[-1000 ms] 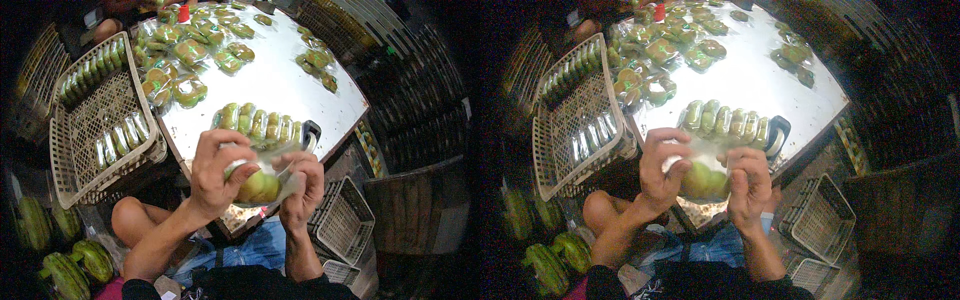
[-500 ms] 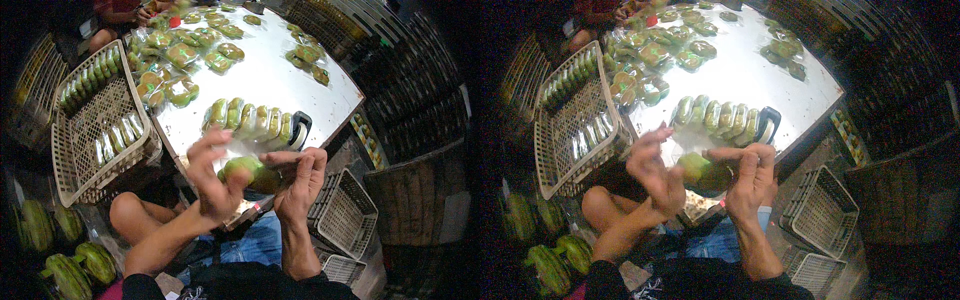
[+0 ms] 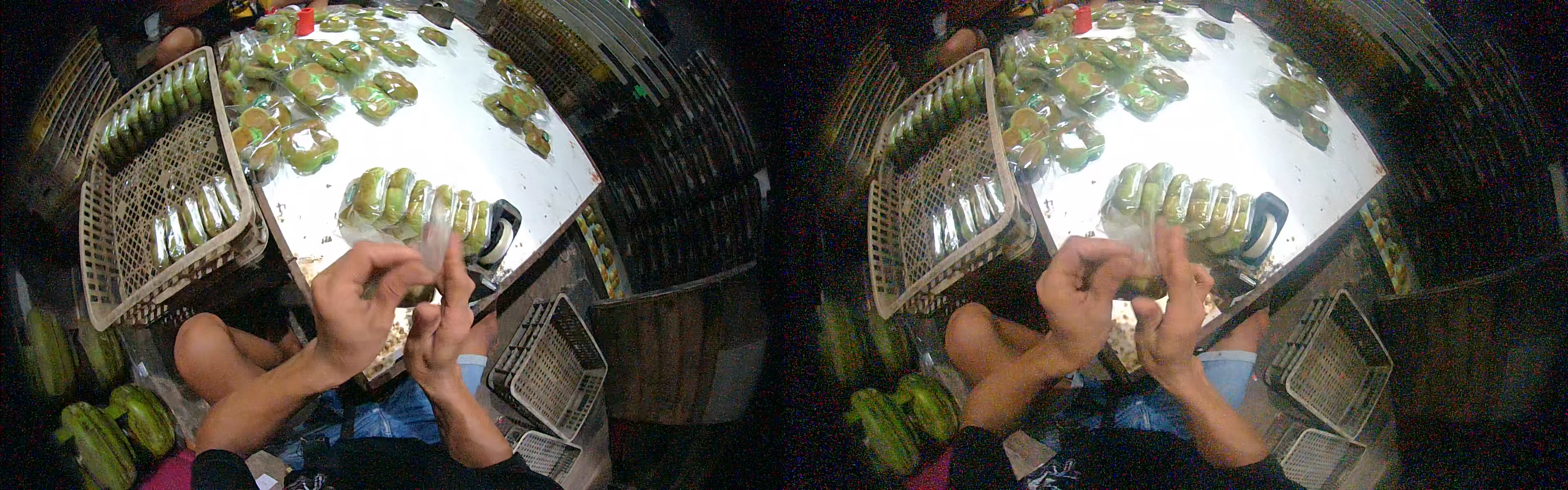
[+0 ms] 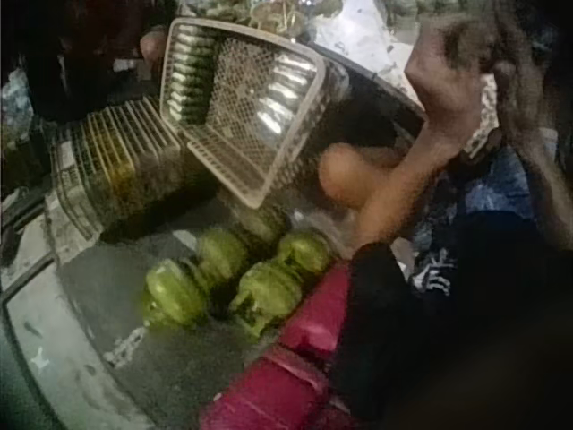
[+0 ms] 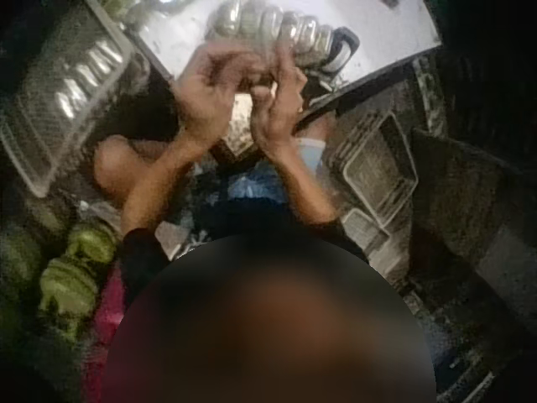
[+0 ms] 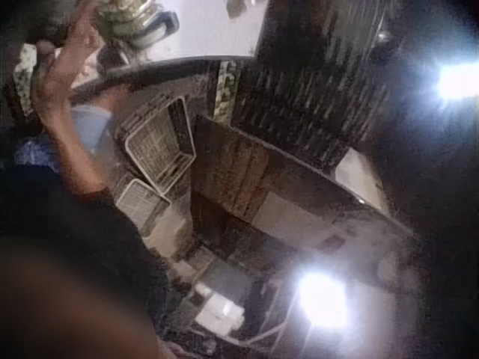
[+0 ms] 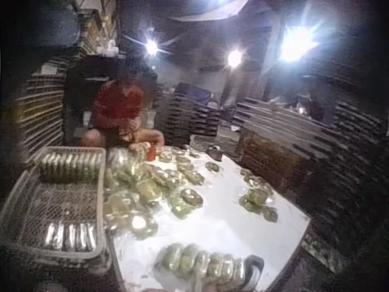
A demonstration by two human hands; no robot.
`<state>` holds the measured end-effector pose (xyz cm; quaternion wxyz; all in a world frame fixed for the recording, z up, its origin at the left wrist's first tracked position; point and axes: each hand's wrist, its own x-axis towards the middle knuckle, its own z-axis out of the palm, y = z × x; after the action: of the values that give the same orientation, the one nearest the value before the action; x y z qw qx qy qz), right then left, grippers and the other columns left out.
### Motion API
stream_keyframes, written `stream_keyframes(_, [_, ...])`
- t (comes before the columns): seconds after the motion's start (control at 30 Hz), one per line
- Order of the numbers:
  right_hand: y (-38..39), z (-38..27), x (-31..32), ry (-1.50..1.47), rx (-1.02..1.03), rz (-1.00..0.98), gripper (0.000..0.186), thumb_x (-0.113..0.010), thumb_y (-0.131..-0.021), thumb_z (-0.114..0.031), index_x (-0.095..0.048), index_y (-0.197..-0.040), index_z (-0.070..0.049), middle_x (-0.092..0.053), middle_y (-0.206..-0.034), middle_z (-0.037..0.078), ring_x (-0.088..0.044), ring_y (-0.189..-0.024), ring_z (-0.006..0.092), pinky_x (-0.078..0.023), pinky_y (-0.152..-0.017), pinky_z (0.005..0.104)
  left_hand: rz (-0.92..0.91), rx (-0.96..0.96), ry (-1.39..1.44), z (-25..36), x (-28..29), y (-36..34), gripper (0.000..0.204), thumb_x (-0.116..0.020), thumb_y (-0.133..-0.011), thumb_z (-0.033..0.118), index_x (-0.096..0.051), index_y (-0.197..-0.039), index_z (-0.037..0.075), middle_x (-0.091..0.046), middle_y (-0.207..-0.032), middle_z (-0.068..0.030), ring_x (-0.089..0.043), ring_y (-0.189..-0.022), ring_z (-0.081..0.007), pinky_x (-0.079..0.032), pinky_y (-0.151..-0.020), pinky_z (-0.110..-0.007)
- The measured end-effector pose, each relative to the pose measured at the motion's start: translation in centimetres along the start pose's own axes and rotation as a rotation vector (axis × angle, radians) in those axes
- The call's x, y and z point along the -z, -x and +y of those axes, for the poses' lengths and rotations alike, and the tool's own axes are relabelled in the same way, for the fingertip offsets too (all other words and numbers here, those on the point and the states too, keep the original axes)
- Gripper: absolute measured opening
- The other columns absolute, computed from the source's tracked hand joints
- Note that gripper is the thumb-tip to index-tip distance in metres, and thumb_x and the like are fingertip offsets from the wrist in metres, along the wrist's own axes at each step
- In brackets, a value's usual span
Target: The person places green mangoes into clear plastic bags, seals them with a handheld tape dispenser, and stacks the finished packages into a nearby basket. The person repeats this process for multiple mangoes throughout the clip.
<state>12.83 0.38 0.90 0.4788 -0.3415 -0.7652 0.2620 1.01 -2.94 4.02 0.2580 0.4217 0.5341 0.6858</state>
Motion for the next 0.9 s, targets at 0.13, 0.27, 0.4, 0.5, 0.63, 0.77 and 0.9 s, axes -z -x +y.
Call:
stream_keyframes(0.13, [-0.1,1.0,0.8,-0.230,-0.075,-0.167,0.032,-0.068,-0.086,-0.008,-0.064,-0.118,-0.002,-0.067,-0.117,0.013,-0.060,-0.099,0.0314,-0.041,-0.095,0.0411,-0.158,-0.367,-0.321,-1.7,2.6,-1.8,0.016,-0.074,-0.086,0.017,-0.067,-0.093,0.005,-0.065,-0.090,-0.0091,-0.064,-0.086,-0.0241,-0.051,-0.079,-0.032])
stream_keyframes(0.27, [-1.5,1.3,1.5,0.044,0.077,-0.060,0.037,-0.075,-0.075,0.000,-0.066,-0.110,-0.008,-0.066,-0.098,0.009,-0.060,-0.088,0.0269,-0.040,-0.087,0.0401,-0.404,0.133,0.083,-2.8,3.1,-2.1,0.021,-0.070,-0.091,0.014,-0.062,-0.108,0.004,-0.060,-0.094,-0.0055,-0.059,-0.091,-0.0139,-0.048,-0.080,-0.028])
stream_keyframes(0.4, [-2.3,0.0,1.8,0.123,-0.014,-0.145,0.038,-0.076,-0.073,-0.001,-0.067,-0.108,-0.011,-0.061,-0.089,0.006,-0.058,-0.088,0.0255,-0.039,-0.084,0.0390,-0.159,0.358,0.242,-1.5,2.0,-1.2,0.044,-0.073,-0.087,0.006,-0.052,-0.126,0.003,-0.060,-0.084,-0.0049,-0.059,-0.083,-0.0107,-0.049,-0.074,-0.025])
stream_keyframes(0.5, [-2.3,-0.2,2.2,0.303,0.172,-0.130,0.029,-0.075,-0.073,-0.002,-0.070,-0.101,-0.011,-0.060,-0.095,0.008,-0.056,-0.091,0.0258,-0.039,-0.083,0.0385,-0.173,0.218,0.126,-0.2,2.3,-1.1,0.045,-0.077,-0.082,0.005,-0.056,-0.122,0.002,-0.062,-0.095,-0.0073,-0.061,-0.088,-0.0135,-0.050,-0.076,-0.027])
stream_keyframes(0.63, [-2.0,1.2,1.6,0.279,0.075,-0.005,0.014,-0.075,-0.076,-0.006,-0.068,-0.088,-0.007,-0.060,-0.110,0.013,-0.056,-0.104,0.0291,-0.042,-0.091,0.0380,-0.317,-0.307,-0.579,-1.1,3.1,-2.0,0.026,-0.080,-0.076,0.016,-0.065,-0.094,0.004,-0.061,-0.116,-0.0137,-0.056,-0.111,-0.0312,-0.044,-0.097,-0.043])
stream_keyframes(0.77, [-1.6,1.4,-1.2,-0.469,-0.610,0.156,0.008,-0.066,-0.090,-0.007,-0.062,-0.085,-0.002,-0.063,-0.112,0.012,-0.057,-0.109,0.0213,-0.044,-0.097,0.0379,-0.150,0.306,-0.011,-3.4,0.9,-1.4,0.022,-0.076,-0.084,0.014,-0.056,-0.082,0.004,-0.064,-0.101,-0.0104,-0.056,-0.095,-0.0191,-0.044,-0.086,-0.032])
stream_keyframes(0.9, [-1.2,0.8,-1.5,-0.649,-0.545,0.345,0.025,-0.056,-0.097,-0.006,-0.051,-0.121,-0.003,-0.064,-0.114,0.013,-0.059,-0.107,0.0195,-0.045,-0.096,0.0335,0.102,0.239,0.189,-4.6,-0.6,-1.2,0.026,-0.071,-0.087,0.006,-0.046,-0.081,0.006,-0.052,-0.083,-0.0001,-0.044,-0.079,-0.0067,-0.041,-0.073,-0.024])
